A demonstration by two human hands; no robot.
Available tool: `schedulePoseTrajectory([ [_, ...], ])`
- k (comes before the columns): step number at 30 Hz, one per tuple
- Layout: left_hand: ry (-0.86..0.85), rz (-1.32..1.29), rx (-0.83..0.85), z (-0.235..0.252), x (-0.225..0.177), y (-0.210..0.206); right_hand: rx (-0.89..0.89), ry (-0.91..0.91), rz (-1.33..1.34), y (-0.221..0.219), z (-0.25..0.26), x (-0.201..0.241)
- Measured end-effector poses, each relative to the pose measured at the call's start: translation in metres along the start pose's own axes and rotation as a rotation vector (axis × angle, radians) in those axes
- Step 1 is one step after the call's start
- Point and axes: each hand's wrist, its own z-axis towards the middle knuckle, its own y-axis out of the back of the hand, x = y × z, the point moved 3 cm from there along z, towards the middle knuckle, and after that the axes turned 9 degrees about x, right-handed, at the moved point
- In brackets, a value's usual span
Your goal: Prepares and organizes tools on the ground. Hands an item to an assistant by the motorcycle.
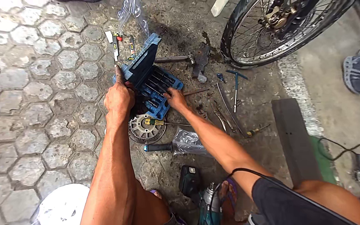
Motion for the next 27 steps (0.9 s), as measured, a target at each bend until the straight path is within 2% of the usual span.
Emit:
schedulePoseTrajectory([
  [5, 0.018, 0.002, -0.023, -0.004, 0.0, -0.002, 0.063, -0.011, -0.266, -0.031, 0.029, 0.027],
  [9, 0.007, -0.007, -0.021, -0.002, -0.001, -0.002, 0.115, -0.009, -0.434, -0.044, 0.029, 0.032],
  [15, -0.008, 0.0, -0.004, 0.004, 0.001, -0.003, 0.118, 0.113, -0.371, -0.044, 0.023, 0.011],
  [18, -0.01, -0.02, -0.018, 0.007, 0.003, -0.004, -0.04, 0.222, -0.292, -0.049, 0.01, -0.001],
  [20, -0.024, -0.02, -0.022, 0.006, 0.002, -0.004, -0.001, 0.234, -0.236, -0.056, 0.013, -0.002],
  [22, -0.03, -0.018, -0.027, 0.004, 0.003, -0.004, 0.129, 0.256, -0.177, -0.057, 0.023, -0.001],
  [23, -0.032, -0.011, -0.024, 0.004, 0.004, -0.004, 0.141, 0.23, -0.174, -0.05, 0.023, 0.0],
  [26, -0.045, -0.007, 0.002, 0.002, 0.008, -0.005, -0.1, -0.041, -0.265, -0.008, 0.012, -0.019],
  [27, -0.048, -0.013, 0.006, 0.002, 0.007, -0.006, -0.113, -0.131, -0.287, 0.0, 0.01, -0.035],
])
